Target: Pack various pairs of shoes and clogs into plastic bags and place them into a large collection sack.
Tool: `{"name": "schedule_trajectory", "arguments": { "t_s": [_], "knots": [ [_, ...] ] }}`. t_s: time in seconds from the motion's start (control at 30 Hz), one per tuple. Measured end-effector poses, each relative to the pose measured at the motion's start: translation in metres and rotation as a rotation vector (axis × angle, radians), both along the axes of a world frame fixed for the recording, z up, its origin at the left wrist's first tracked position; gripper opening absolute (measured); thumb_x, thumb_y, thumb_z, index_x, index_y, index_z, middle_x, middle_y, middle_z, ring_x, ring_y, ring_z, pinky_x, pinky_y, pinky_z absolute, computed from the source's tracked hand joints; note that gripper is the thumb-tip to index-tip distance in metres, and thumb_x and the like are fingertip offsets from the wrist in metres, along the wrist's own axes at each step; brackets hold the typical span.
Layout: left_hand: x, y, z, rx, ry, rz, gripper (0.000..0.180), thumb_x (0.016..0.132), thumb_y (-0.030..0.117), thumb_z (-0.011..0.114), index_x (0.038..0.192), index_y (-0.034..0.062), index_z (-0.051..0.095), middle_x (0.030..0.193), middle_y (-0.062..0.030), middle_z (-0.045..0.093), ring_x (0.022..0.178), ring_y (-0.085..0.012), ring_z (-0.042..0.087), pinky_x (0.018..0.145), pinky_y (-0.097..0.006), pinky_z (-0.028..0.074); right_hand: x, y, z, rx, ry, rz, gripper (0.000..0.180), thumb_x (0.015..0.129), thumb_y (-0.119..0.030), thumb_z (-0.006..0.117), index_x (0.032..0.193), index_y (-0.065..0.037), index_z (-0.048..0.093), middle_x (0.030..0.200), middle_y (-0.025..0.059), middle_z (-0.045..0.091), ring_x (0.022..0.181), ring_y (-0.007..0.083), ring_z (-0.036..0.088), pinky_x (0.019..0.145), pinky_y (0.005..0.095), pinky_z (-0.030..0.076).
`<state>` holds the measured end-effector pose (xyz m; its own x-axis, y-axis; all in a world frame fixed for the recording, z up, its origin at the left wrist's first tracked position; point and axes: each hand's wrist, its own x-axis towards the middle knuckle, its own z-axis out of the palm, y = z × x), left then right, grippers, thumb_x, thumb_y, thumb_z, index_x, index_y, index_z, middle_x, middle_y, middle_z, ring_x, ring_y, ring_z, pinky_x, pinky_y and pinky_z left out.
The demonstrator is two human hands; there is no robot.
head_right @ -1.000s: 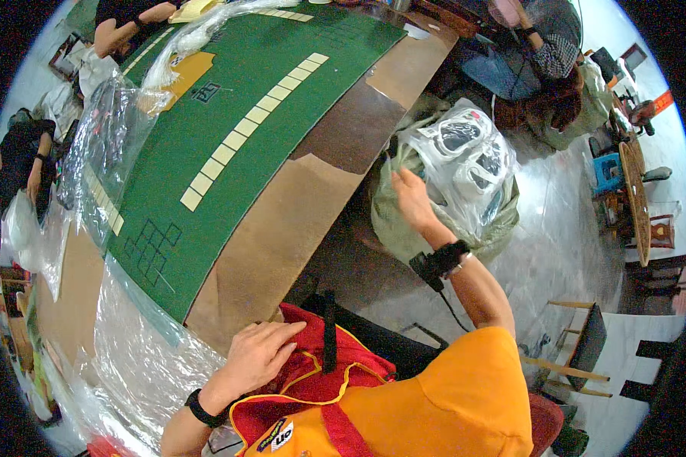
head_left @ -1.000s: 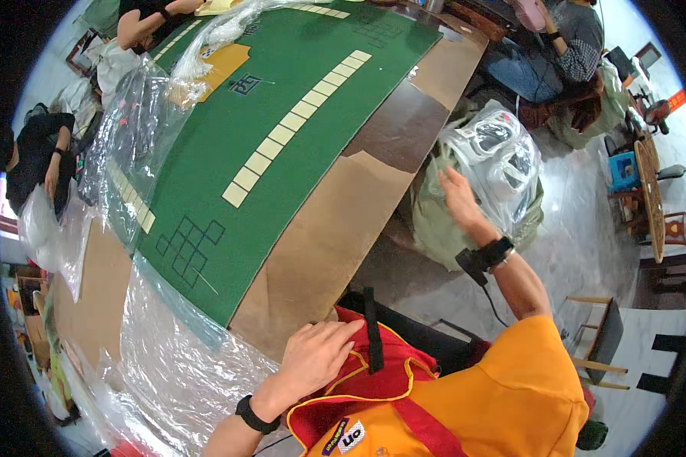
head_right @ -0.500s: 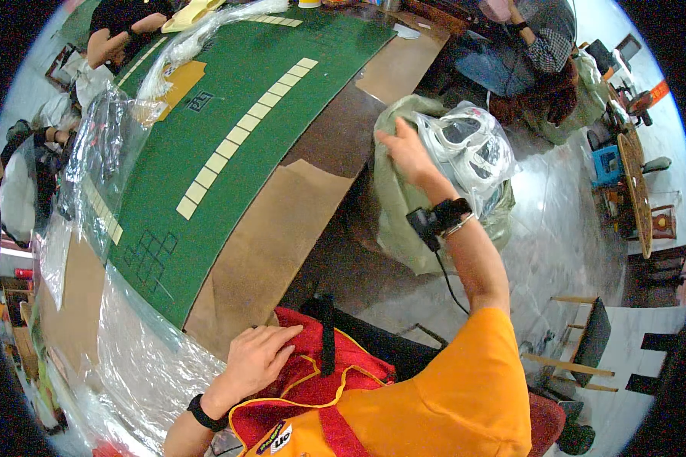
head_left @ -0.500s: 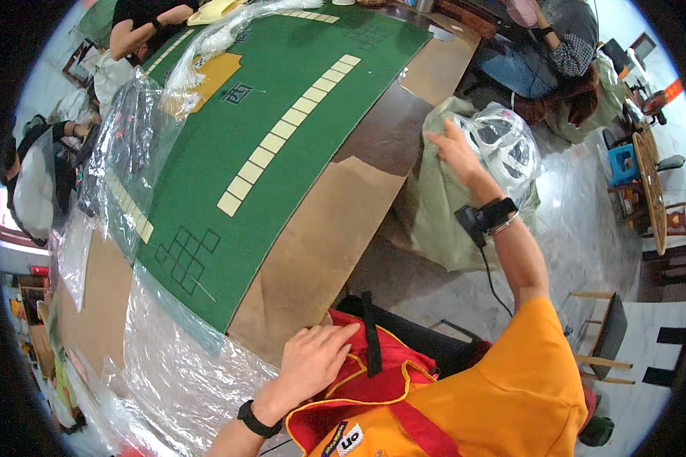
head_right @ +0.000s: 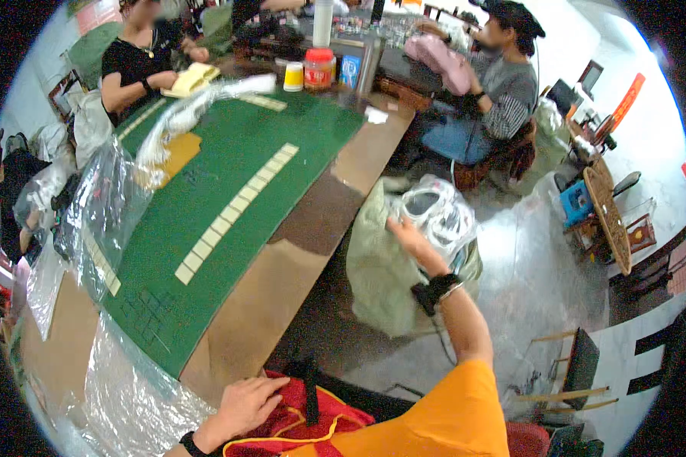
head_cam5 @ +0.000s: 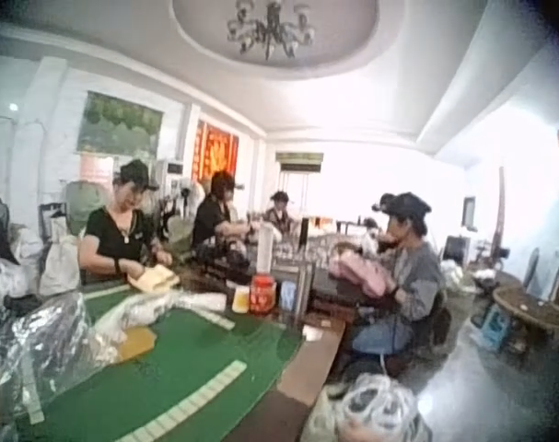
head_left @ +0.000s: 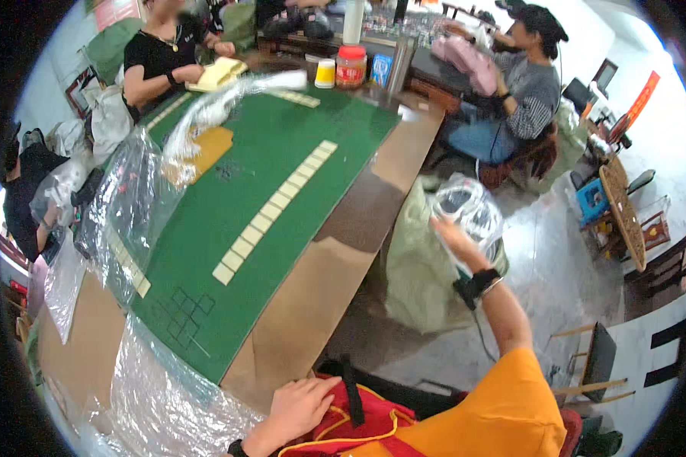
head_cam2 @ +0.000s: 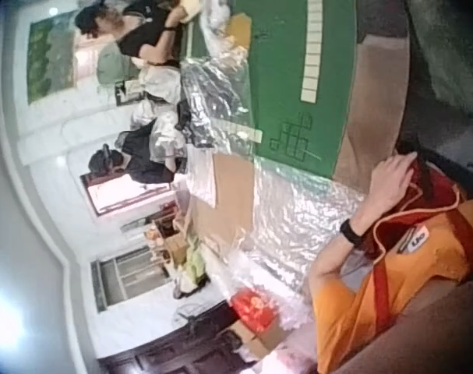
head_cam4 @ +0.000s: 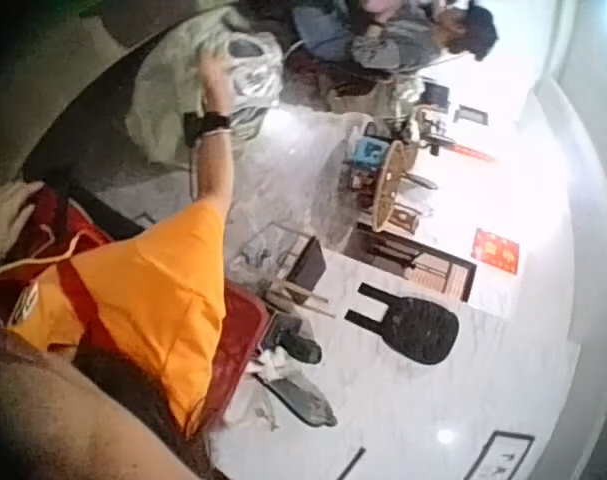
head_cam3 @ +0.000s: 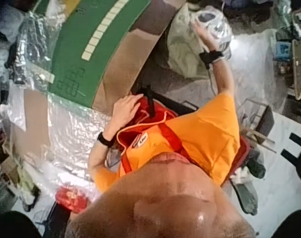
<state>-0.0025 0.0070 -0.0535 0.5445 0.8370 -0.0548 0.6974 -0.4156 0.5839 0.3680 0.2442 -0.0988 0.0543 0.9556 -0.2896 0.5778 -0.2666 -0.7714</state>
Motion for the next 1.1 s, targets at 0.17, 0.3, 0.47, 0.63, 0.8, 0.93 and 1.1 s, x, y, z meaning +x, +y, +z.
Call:
{"name": "schedule_trajectory", "arguments": {
  "t_s": [0.17,0.3,0.47,0.63,0.8,0.93,1.1],
  "knots": [
    [-0.004,-0.006,0.003,-0.057,0.005,-0.039,0.034,0.082,0.024,0.054,0.114,0.0123,0.054,0.091,-0.0081,0.061,0.083,-0.0245,0.059,0.073,-0.035,0.047,-0.047,-0.014,0.019,-0.269,0.890,-0.182,0.055,0.089,-0.042,0.039,0.132,-0.008,0.033,0.137,0.0091,0.033,0.122,0.0208,0.033,0.100,0.0347,0.028],
    [-0.011,-0.014,0.002,-0.018,-0.046,-0.077,0.035,0.083,0.027,0.053,0.115,0.0124,0.053,0.093,-0.0091,0.062,0.086,-0.0260,0.059,0.074,-0.037,0.045,-0.047,0.001,-0.012,-0.053,0.970,-0.422,0.039,0.084,-0.029,0.051,0.117,-0.007,0.050,0.112,0.0095,0.056,0.103,0.0225,0.052,0.088,0.0381,0.041],
    [-0.015,-0.014,-0.007,0.000,-0.070,-0.161,0.036,0.081,0.023,0.055,0.115,0.0106,0.053,0.092,-0.0083,0.060,0.084,-0.0239,0.056,0.072,-0.035,0.041,-0.098,-0.039,0.020,-0.120,0.747,-0.246,0.067,0.083,-0.020,0.051,0.138,0.001,0.017,0.142,0.0131,0.024,0.128,0.0234,0.026,0.103,0.0343,0.024],
    [-0.011,-0.008,0.006,-0.032,-0.045,-0.166,0.036,0.082,0.024,0.055,0.116,0.0098,0.052,0.094,-0.0092,0.059,0.086,-0.0247,0.055,0.073,-0.035,0.039,-0.081,-0.025,0.021,-0.096,0.389,0.031,0.065,0.085,-0.023,0.048,0.138,0.000,0.018,0.142,0.0136,0.022,0.130,0.0257,0.024,0.105,0.0363,0.020],
    [-0.013,-0.010,0.004,-0.015,-0.017,-0.227,0.037,0.081,0.023,0.057,0.116,0.0104,0.052,0.098,-0.0076,0.059,0.091,-0.0233,0.054,0.075,-0.035,0.039,-0.051,-0.003,0.015,0.085,0.491,0.010,0.055,0.083,-0.017,0.046,0.133,0.000,0.032,0.138,0.0128,0.033,0.128,0.0236,0.026,0.103,0.0338,0.022],
    [-0.016,-0.014,-0.003,0.005,-0.074,-0.239,0.036,0.078,0.020,0.059,0.113,0.0103,0.054,0.093,-0.0065,0.059,0.088,-0.0228,0.053,0.073,-0.035,0.039,-0.066,-0.012,0.039,0.082,0.376,0.194,0.047,0.084,-0.019,0.048,0.128,-0.004,0.042,0.130,0.0088,0.043,0.123,0.0206,0.034,0.102,0.0323,0.024],
    [-0.022,-0.015,0.001,-0.032,-0.044,-0.279,0.041,0.081,0.024,0.059,0.118,0.0095,0.050,0.103,-0.0078,0.059,0.097,-0.0237,0.053,0.081,-0.036,0.040,-0.068,-0.015,0.067,0.096,0.317,0.066,0.047,0.080,-0.020,0.055,0.122,-0.004,0.046,0.123,0.0126,0.048,0.116,0.0237,0.042,0.097,0.0321,0.030]
  ]
}}
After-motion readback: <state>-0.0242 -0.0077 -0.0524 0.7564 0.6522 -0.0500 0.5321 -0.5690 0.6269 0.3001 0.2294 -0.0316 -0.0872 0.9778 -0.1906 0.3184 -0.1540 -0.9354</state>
